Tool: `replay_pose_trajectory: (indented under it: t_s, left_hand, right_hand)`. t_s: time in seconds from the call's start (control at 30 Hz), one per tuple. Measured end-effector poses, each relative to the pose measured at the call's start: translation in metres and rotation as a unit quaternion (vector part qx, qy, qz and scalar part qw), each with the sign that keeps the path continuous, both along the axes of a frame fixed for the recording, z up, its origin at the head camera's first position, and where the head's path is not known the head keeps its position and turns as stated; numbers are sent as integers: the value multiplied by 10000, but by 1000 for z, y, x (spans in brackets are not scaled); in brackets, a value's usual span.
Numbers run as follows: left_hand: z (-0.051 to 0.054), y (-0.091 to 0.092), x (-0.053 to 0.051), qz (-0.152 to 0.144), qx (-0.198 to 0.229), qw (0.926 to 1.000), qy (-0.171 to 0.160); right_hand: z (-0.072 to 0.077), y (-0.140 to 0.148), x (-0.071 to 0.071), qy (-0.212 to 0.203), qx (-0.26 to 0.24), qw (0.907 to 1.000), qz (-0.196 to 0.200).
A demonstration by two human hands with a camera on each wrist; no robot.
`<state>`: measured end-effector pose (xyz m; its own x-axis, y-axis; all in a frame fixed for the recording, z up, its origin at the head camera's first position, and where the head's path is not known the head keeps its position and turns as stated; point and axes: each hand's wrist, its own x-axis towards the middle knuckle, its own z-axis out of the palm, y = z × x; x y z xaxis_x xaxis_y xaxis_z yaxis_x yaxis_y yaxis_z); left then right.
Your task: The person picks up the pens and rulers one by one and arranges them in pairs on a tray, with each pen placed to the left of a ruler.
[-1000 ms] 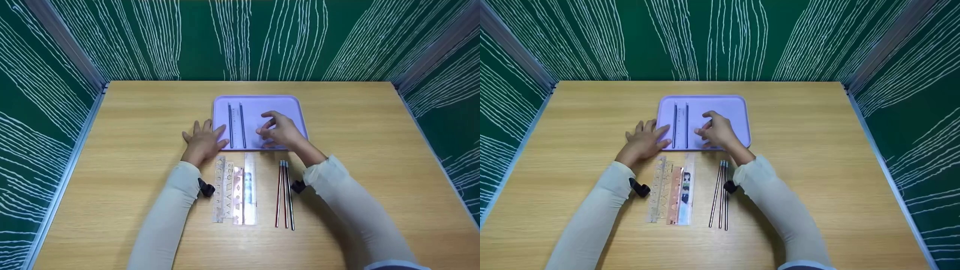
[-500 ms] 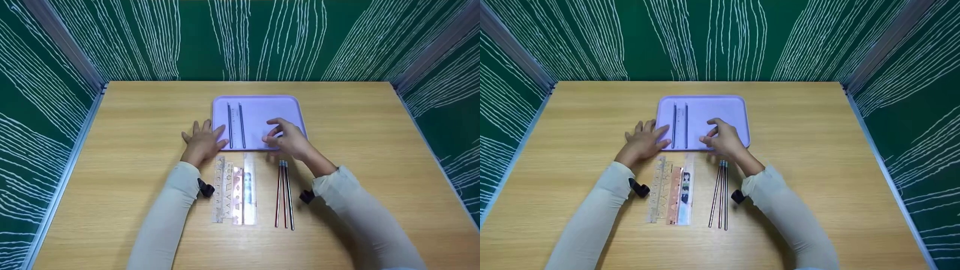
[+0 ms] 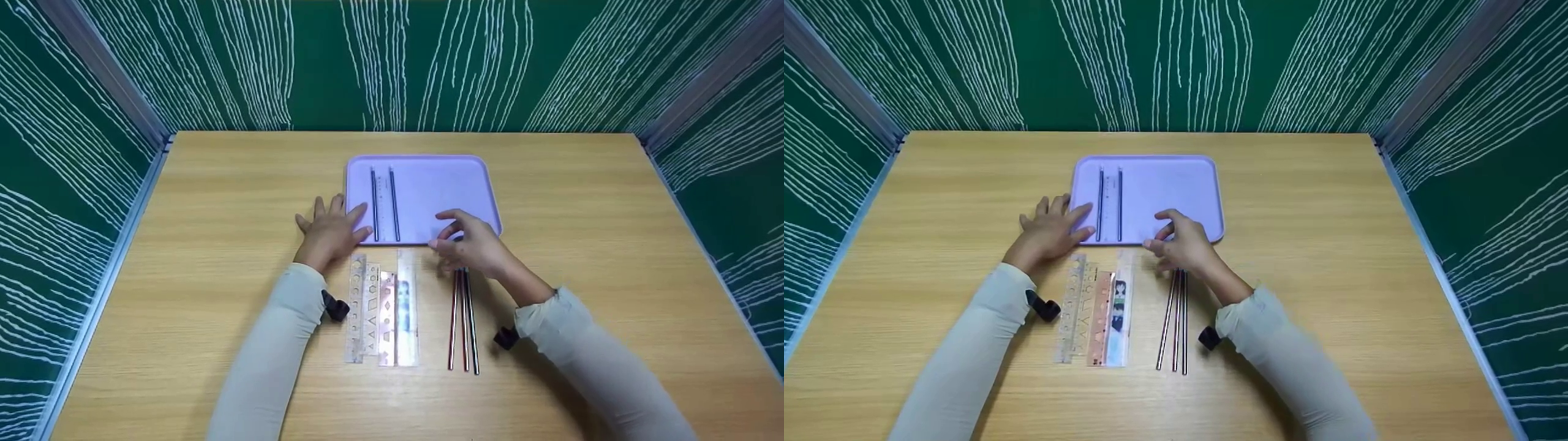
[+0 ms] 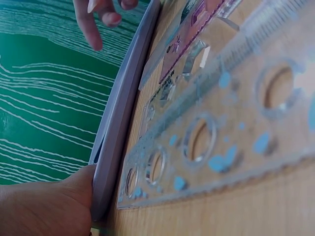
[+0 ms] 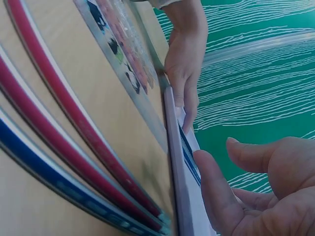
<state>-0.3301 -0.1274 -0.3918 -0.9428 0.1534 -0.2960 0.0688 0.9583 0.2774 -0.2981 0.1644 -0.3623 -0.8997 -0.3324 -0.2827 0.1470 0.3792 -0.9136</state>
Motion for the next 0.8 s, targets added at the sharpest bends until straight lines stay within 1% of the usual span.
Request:
replay_pose_trajectory:
  t_s: [0.2, 0.53, 0.67, 0.8]
  left_hand:
    - [2, 0, 0, -117, -119, 9999, -1]
    - [2, 0, 1, -48, -17, 10000, -19]
    - [1, 0, 0, -43, -24, 10000, 21]
    - [1, 0, 0, -54, -30, 10000, -8]
  right_hand:
    - [-4, -5, 8, 11, -171, 9999, -8]
    - [-14, -11, 15, -112, -281, 9995, 88]
    - [-16, -14, 18, -133, -263, 9995, 125]
    - [-17, -18, 21, -147, -242, 9995, 142]
